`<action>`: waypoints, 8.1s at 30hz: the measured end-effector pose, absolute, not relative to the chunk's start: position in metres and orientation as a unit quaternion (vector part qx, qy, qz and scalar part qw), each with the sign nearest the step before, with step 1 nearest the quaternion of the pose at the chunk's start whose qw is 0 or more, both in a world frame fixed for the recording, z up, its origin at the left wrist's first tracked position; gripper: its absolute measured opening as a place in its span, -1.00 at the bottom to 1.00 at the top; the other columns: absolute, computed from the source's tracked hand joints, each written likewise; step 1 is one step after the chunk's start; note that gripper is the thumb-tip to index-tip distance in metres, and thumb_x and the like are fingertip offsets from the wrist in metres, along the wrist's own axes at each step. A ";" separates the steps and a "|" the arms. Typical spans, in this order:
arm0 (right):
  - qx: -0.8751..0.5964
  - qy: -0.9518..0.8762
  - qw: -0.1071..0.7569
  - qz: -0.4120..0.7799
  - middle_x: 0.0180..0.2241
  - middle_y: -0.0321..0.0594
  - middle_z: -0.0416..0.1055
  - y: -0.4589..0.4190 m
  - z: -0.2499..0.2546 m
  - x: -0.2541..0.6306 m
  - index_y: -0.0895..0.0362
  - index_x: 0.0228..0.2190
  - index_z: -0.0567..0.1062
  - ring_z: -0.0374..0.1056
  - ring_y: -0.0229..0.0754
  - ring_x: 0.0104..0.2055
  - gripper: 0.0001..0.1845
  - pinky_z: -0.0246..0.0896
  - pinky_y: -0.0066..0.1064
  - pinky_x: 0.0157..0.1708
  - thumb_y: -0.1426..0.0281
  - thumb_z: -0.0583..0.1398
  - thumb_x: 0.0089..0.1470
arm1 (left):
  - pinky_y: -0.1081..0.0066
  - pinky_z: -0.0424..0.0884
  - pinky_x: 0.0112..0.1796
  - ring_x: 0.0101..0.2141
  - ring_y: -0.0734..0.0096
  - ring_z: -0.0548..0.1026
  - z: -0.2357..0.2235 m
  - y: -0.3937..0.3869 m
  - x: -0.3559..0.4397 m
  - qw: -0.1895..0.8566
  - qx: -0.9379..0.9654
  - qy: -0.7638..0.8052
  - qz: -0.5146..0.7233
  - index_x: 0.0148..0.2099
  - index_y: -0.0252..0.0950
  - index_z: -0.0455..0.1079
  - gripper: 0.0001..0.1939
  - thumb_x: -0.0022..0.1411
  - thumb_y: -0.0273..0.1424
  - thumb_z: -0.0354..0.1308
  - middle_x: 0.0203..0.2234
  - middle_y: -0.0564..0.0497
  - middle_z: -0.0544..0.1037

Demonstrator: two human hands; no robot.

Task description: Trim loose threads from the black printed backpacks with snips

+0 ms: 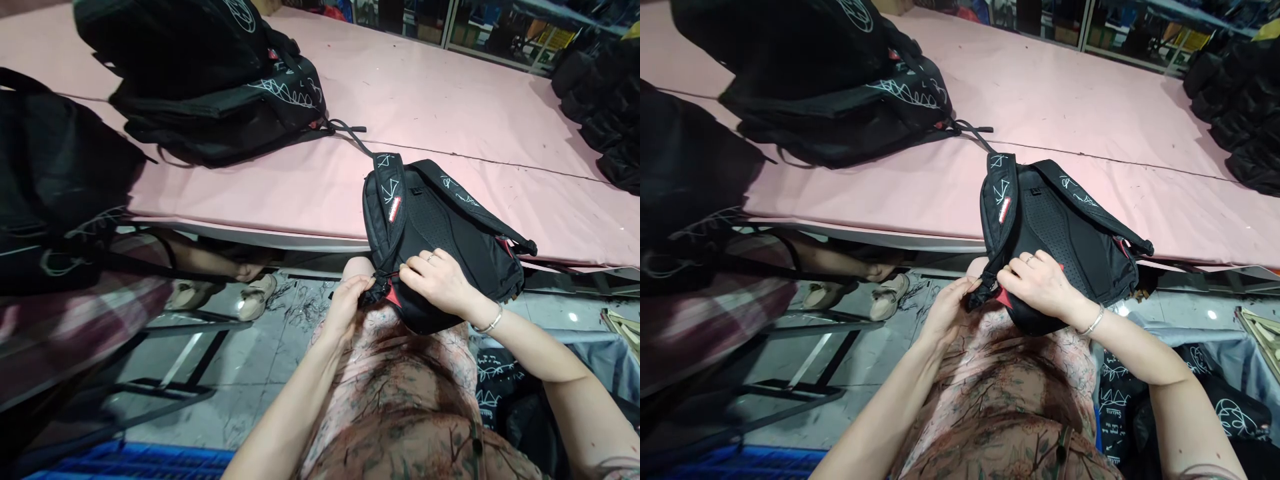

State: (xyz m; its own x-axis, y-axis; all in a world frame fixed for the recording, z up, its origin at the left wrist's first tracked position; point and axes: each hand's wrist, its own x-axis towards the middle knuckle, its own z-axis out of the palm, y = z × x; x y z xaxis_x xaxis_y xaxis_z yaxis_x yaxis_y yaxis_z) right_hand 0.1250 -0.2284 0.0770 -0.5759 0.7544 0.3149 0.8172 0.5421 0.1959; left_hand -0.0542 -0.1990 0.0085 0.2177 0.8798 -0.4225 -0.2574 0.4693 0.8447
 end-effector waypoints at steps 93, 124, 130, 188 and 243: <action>-0.655 -0.603 0.396 0.225 -0.52 -0.27 0.44 -0.246 0.003 0.076 0.08 -0.52 0.44 0.32 -0.23 -0.50 -0.77 0.23 -0.42 -0.48 0.19 0.26 -0.10 | 0.48 0.35 -0.32 -0.38 0.42 0.45 0.016 -0.216 -0.062 0.699 0.322 0.470 0.433 -0.27 -0.31 0.47 -0.60 -0.20 -0.23 0.35 -0.40 0.00 0.55; -0.651 -0.661 0.362 0.094 -0.35 -0.17 0.38 -0.281 0.022 0.091 0.16 -0.25 0.39 0.28 -0.17 -0.30 -0.80 0.16 -0.37 -0.30 0.36 0.03 0.17 | 0.52 0.39 -0.41 -0.47 0.48 0.46 0.037 -0.210 -0.047 0.750 0.233 0.438 0.438 -0.37 -0.38 0.51 -0.70 -0.21 -0.33 0.37 -0.45 -0.03 0.57; -0.646 -0.686 0.331 0.050 -0.37 -0.18 0.40 -0.276 0.027 0.088 0.15 -0.28 0.41 0.28 -0.17 -0.31 -0.78 0.14 -0.35 -0.29 0.35 0.00 0.19 | 0.58 0.34 -0.46 -0.51 0.56 0.41 0.037 -0.211 -0.045 0.746 0.241 0.443 0.435 -0.38 -0.40 0.50 -0.69 -0.22 -0.32 0.37 -0.50 0.00 0.54; -0.591 -0.743 0.298 -0.100 -0.37 -0.19 0.43 -0.268 0.003 0.113 0.02 -0.24 0.50 0.23 -0.24 -0.39 -0.81 -0.04 -0.35 -0.38 0.38 0.12 0.12 | 0.54 0.43 -0.47 -0.54 0.52 0.47 0.028 -0.200 -0.051 0.805 0.176 0.425 0.375 -0.36 -0.42 0.48 -0.89 -0.01 -0.49 0.22 -0.48 -0.08 0.56; -0.574 -0.716 0.397 -0.036 -0.40 -0.16 0.45 -0.264 0.014 0.109 0.18 -0.33 0.44 0.33 -0.20 -0.32 -0.86 0.18 -0.37 -0.31 0.39 0.10 0.13 | 0.54 0.46 -0.49 -0.56 0.55 0.45 0.026 -0.200 -0.047 0.804 0.171 0.421 0.384 -0.37 -0.44 0.46 -0.93 0.05 -0.53 0.17 -0.51 -0.04 0.54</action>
